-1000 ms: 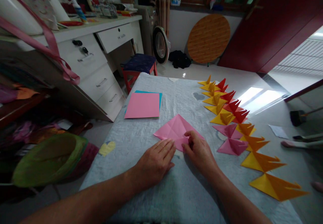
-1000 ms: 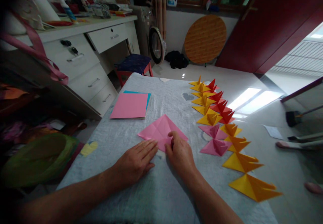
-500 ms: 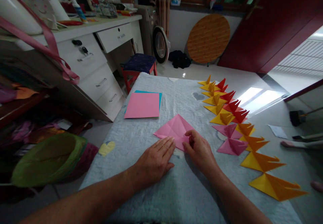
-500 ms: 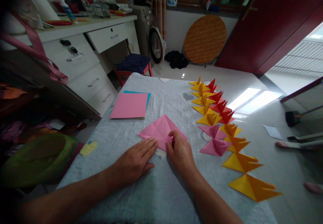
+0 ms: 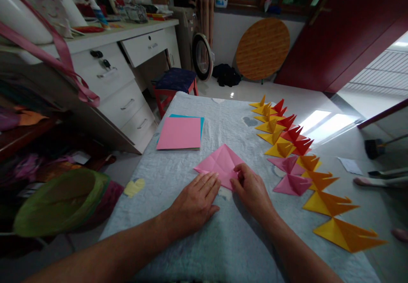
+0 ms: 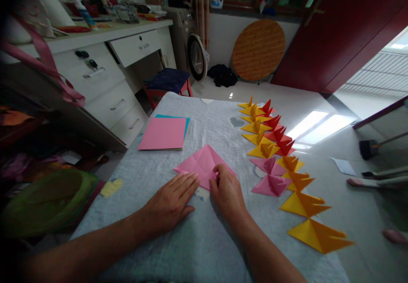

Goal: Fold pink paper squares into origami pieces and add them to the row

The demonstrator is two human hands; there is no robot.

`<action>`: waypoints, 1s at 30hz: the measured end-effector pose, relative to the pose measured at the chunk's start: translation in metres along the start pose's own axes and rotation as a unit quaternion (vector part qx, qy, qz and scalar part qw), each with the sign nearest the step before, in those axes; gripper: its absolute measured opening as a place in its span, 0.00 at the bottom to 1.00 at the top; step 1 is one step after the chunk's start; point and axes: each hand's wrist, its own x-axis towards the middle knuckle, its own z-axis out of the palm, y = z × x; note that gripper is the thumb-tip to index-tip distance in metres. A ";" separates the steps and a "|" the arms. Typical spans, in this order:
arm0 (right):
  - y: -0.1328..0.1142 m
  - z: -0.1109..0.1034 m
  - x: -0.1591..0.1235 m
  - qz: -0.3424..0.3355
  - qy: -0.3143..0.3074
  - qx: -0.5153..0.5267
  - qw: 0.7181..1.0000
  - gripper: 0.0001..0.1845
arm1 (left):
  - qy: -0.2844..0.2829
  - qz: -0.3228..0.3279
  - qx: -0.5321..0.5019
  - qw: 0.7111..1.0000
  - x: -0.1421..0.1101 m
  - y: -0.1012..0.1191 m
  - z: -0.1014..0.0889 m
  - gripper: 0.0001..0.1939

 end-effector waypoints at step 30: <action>0.003 -0.008 0.000 0.065 -0.024 -0.022 0.997 0.14 | -0.070 -0.015 -0.016 0.997 0.004 -0.003 -0.007 0.30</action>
